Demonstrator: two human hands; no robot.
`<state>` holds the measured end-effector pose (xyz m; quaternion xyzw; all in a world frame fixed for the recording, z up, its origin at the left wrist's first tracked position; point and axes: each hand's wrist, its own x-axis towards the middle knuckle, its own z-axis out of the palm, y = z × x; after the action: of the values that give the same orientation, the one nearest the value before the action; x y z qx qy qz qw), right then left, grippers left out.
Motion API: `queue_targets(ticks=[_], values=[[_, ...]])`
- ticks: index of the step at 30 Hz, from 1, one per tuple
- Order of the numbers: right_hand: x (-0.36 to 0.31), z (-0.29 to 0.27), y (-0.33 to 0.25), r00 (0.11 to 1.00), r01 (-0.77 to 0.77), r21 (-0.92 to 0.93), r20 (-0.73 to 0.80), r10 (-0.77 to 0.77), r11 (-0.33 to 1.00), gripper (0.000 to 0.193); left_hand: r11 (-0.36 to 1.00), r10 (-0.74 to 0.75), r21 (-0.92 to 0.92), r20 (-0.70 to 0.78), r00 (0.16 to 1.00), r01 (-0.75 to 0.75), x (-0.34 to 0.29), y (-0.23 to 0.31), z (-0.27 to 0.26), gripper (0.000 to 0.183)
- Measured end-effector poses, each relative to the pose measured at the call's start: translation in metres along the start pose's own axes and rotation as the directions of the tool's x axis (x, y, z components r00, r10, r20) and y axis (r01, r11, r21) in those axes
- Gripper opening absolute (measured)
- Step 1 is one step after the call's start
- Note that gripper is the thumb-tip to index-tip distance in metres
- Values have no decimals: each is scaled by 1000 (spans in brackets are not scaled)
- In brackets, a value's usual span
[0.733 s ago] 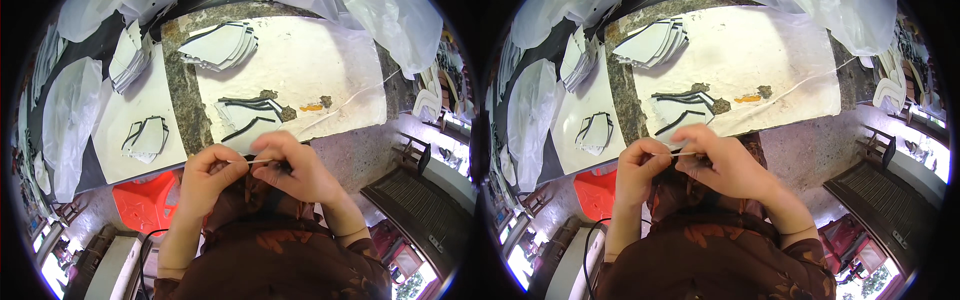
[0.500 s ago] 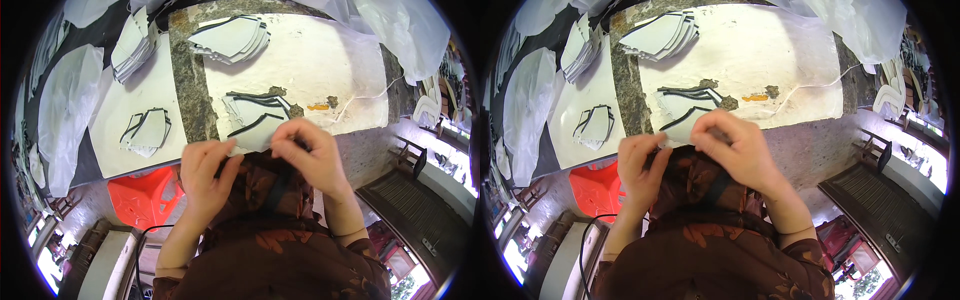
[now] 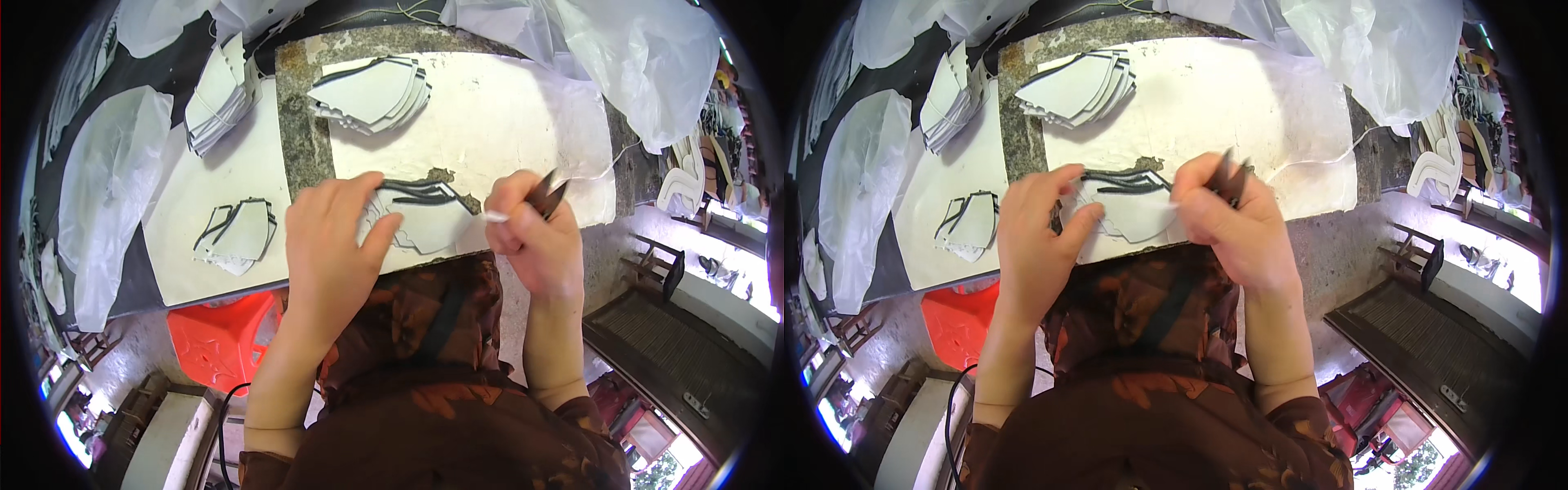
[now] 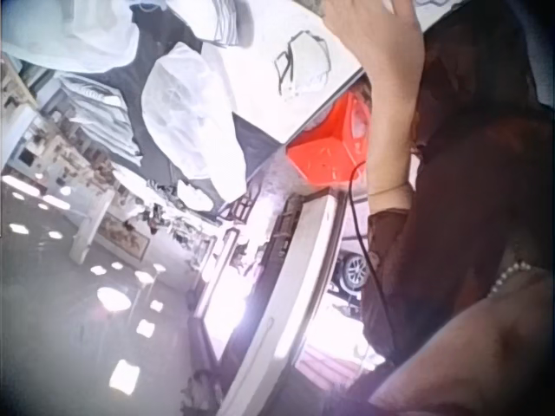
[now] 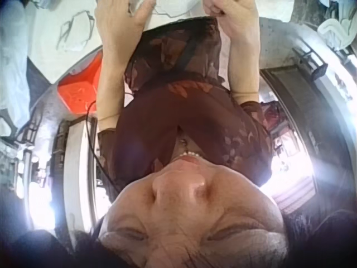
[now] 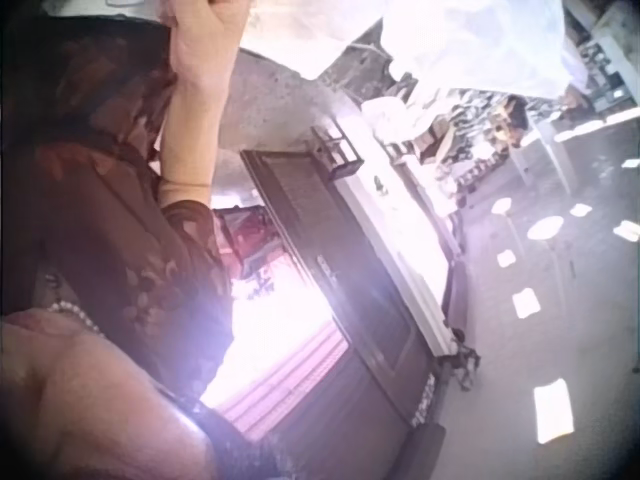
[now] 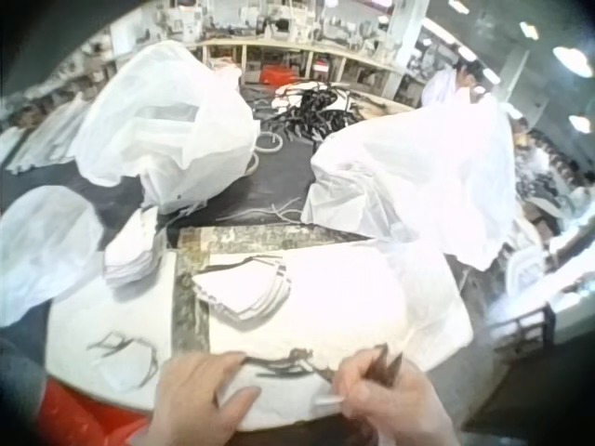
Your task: The person trims threads and excess material from shoe components using small snips and arranges the trimmed pieces on the table.
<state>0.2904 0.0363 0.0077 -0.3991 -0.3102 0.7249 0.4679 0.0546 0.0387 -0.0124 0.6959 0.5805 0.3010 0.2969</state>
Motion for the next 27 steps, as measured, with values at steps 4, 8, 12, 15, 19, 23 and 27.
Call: queue_targets(ticks=[4,8,12,15,19,23,27], values=[[4,22,-5,986,-166,-421,-63,154,892,11,945,298,168,-96,950,-280,-19,-22,13,23],[16,34,16,989,-66,-582,72,133,810,16,908,377,195,6,926,-371,-38,-26,26,34],[29,33,32,998,55,-840,34,-49,540,18,919,344,206,0,939,-337,-42,-29,33,39],[33,31,38,993,78,-885,26,-119,458,17,921,345,193,2,938,-339,-41,-30,34,40],[35,36,39,992,47,-912,-4,-125,407,15,920,350,185,9,937,-346,-41,-32,33,42],[35,34,41,988,68,-915,5,-156,397,14,917,354,190,12,935,-349,-41,-32,33,42],[35,33,46,982,86,-914,10,-190,396,12,913,363,193,11,932,-358,-39,-31,33,41]])
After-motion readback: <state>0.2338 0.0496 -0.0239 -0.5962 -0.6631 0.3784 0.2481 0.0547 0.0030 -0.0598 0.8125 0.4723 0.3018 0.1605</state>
